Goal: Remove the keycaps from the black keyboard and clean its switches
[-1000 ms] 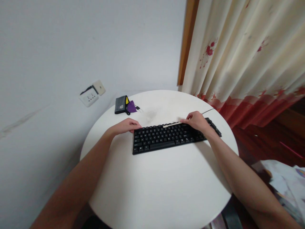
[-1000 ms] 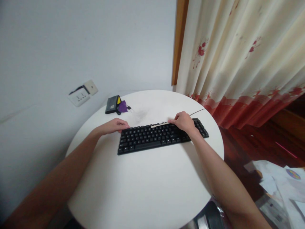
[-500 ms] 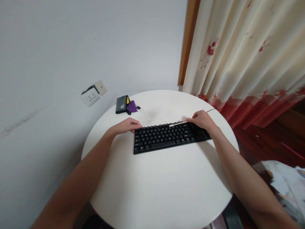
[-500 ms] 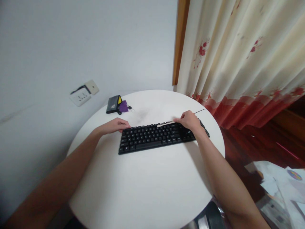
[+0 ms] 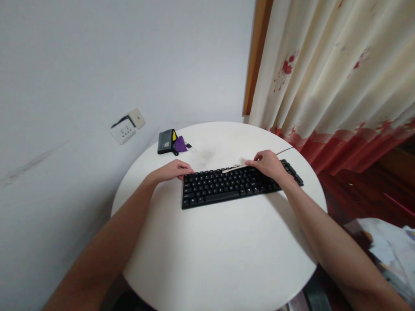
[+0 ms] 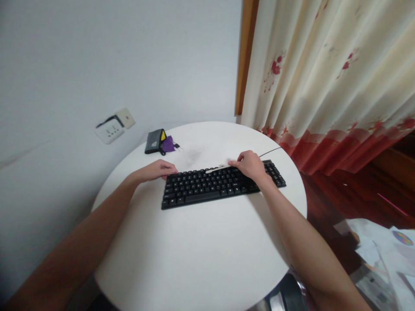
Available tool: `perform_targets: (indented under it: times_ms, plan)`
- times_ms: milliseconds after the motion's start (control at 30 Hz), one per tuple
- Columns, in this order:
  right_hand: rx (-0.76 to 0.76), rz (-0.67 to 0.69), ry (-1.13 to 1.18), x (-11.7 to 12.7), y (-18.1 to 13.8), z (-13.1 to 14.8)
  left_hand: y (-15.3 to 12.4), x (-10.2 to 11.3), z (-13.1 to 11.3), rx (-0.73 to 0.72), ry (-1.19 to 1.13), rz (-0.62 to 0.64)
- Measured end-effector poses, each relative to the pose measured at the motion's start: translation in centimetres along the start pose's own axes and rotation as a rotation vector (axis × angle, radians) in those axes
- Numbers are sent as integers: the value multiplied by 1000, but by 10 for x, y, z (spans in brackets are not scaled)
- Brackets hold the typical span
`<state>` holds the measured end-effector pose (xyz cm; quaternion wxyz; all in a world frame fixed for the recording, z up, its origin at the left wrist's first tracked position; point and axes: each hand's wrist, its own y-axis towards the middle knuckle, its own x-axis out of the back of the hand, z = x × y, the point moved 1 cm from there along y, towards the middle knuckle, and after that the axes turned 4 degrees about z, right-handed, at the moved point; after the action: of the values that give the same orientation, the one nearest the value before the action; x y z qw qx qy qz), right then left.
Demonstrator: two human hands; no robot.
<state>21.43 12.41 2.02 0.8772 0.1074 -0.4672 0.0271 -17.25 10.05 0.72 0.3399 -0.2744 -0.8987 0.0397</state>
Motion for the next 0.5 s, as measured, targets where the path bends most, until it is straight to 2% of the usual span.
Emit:
perform_targets:
  times_ms: [133, 267, 500]
  plan:
    - [61, -94, 305, -3, 1, 5, 0, 0, -1, -11, 10, 4]
    - [31, -158, 572, -12, -2, 14, 0, 1, -2, -15, 9, 7]
    - [-47, -248, 773, -34, -8, 27, 0, 0, -2, -7, 1, 5]
